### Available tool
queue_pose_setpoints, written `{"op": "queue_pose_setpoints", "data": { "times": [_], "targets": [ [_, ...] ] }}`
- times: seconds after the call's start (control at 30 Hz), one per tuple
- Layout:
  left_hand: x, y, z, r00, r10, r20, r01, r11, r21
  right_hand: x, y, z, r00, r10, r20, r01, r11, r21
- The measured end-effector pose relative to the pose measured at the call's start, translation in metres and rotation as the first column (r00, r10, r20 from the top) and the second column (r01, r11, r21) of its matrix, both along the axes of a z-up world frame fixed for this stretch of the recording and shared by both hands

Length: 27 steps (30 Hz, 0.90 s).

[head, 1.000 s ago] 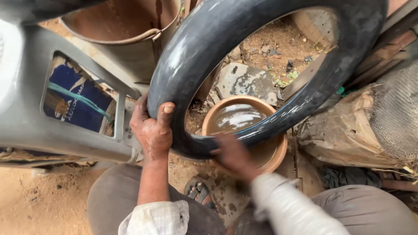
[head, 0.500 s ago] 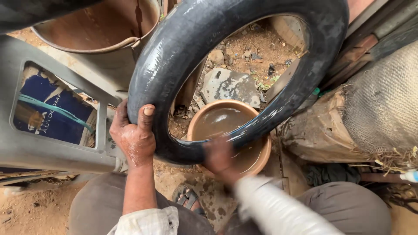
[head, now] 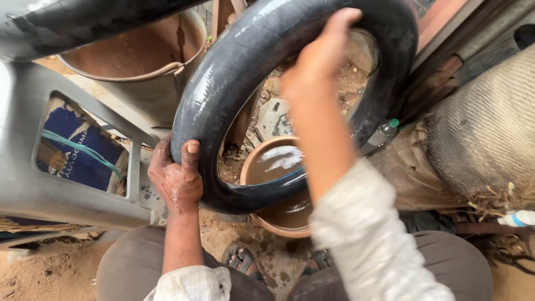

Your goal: Checking for leaks in a motorcycle inner tube by submerging it in water and inspecting the valve.

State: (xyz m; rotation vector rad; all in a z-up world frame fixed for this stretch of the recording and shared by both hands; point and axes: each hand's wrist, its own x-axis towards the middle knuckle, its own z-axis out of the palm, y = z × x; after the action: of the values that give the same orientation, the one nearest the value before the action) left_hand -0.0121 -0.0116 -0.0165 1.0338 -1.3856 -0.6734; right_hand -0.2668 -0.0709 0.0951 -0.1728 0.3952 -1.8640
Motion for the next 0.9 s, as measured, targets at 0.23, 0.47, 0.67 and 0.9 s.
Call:
{"op": "queue_pose_setpoints", "data": {
  "times": [0.23, 0.47, 0.67, 0.9],
  "targets": [
    [0.006, 0.001, -0.001, 0.999, 0.027, 0.018, -0.028, 0.998, 0.057, 0.182, 0.099, -0.219, -0.25, -0.029, -0.968, 0.354, 0.928, -0.119],
    [0.002, 0.0, 0.001, 0.998, 0.035, 0.054, -0.04, 0.995, 0.094, 0.062, 0.175, -0.286, -0.704, 0.258, -0.661, 0.038, 0.944, 0.328],
    [0.013, 0.003, 0.032, 0.968, -0.193, -0.161, 0.158, 0.965, -0.208, 0.13, 0.155, -0.288, -0.451, 0.277, -0.848, 0.132, 0.961, 0.244],
    [0.025, -0.008, 0.004, 0.999, -0.035, 0.03, 0.028, 0.975, 0.219, 0.196, 0.103, -0.141, 0.341, 0.034, -0.94, 0.107, 0.991, 0.075]
  ]
}}
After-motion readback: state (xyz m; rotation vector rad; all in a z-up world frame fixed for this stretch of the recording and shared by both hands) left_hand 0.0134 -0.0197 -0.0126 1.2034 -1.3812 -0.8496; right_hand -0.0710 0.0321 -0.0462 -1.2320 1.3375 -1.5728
